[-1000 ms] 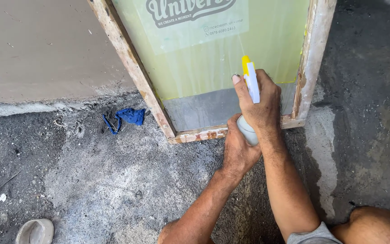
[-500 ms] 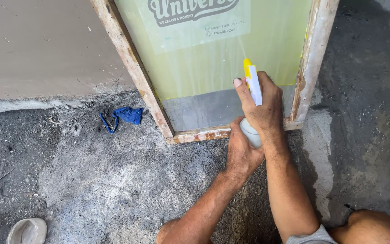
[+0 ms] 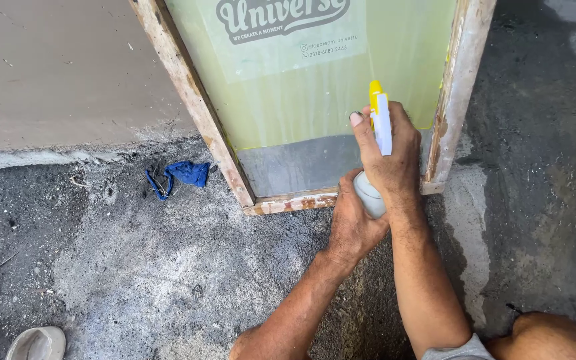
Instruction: Cleaning a screen printing frame using a spray bottle to apply liquid and inspecting the surface.
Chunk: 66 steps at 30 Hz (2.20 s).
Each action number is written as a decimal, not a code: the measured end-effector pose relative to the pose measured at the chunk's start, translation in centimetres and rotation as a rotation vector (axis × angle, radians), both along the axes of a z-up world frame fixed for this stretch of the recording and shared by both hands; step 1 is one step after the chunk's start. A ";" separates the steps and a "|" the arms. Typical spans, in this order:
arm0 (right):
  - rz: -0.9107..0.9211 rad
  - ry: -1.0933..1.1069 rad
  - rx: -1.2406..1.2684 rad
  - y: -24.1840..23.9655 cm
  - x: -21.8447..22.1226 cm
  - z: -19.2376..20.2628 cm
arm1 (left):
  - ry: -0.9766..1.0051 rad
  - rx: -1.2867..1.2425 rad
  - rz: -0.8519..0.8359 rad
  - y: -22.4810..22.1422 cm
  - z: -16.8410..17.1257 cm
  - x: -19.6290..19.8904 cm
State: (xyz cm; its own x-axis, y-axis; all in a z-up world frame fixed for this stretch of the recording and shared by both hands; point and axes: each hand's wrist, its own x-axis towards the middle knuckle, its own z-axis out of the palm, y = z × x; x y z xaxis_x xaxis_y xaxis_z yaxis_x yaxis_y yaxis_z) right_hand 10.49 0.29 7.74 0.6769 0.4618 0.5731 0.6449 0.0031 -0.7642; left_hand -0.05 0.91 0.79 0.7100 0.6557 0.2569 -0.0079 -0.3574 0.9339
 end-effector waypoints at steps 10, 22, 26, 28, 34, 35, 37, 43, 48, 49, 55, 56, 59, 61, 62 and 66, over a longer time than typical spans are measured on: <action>0.070 -0.013 0.007 0.2 -0.2 0.1 | -0.020 -0.030 0.069 -0.4 -0.4 0.2; 0.142 0.044 -0.087 0.2 -1.2 0.5 | -0.027 -0.070 0.171 -1.6 -0.6 0.1; 0.067 -0.005 -0.033 0.2 -0.8 -0.2 | -0.054 -0.051 0.070 -0.5 -0.9 0.0; -0.034 -0.005 -0.020 0.2 -0.5 -0.5 | -0.050 -0.038 -0.005 0.1 -1.2 0.0; 0.048 -0.035 -0.006 0.5 -0.9 -0.5 | -0.008 -0.018 0.022 -0.3 -1.0 -0.3; 0.037 0.003 -0.072 0.5 -1.1 -0.5 | -0.047 -0.034 0.069 -0.7 -1.0 -0.3; 0.026 0.040 -0.140 0.6 -1.2 -0.3 | -0.087 -0.051 0.116 -1.1 -1.0 -0.3; -0.015 -0.005 -0.058 0.3 -0.7 -0.7 | -0.064 0.001 0.039 0.1 -1.4 -0.1; 0.011 0.018 -0.018 0.3 -0.8 -0.5 | -0.020 -0.080 -0.033 0.2 -0.8 -0.4; 0.014 0.016 -0.015 0.4 -1.0 -0.5 | -0.022 -0.078 -0.030 -0.1 -0.8 -0.5; 0.269 0.034 -0.064 0.7 -1.8 -0.1 | -0.080 -0.069 0.189 -1.4 -1.0 -0.6; 0.217 0.027 -0.068 0.8 -1.8 -0.2 | -0.066 -0.105 0.160 -1.2 -0.6 -0.8; 0.097 0.011 -0.052 0.8 -1.5 -0.7 | -0.034 -0.093 0.089 -0.2 -1.0 -0.8; 0.033 0.002 -0.034 0.7 -1.4 -0.7 | -0.016 -0.049 0.049 0.2 -1.4 -0.8; 0.070 -0.018 -0.001 0.7 -1.4 -0.6 | -0.022 -0.063 0.036 0.2 -1.4 -0.8; 0.064 -0.035 -0.092 0.8 -2.2 -0.2 | -0.041 -0.073 0.101 -0.6 -1.1 -1.1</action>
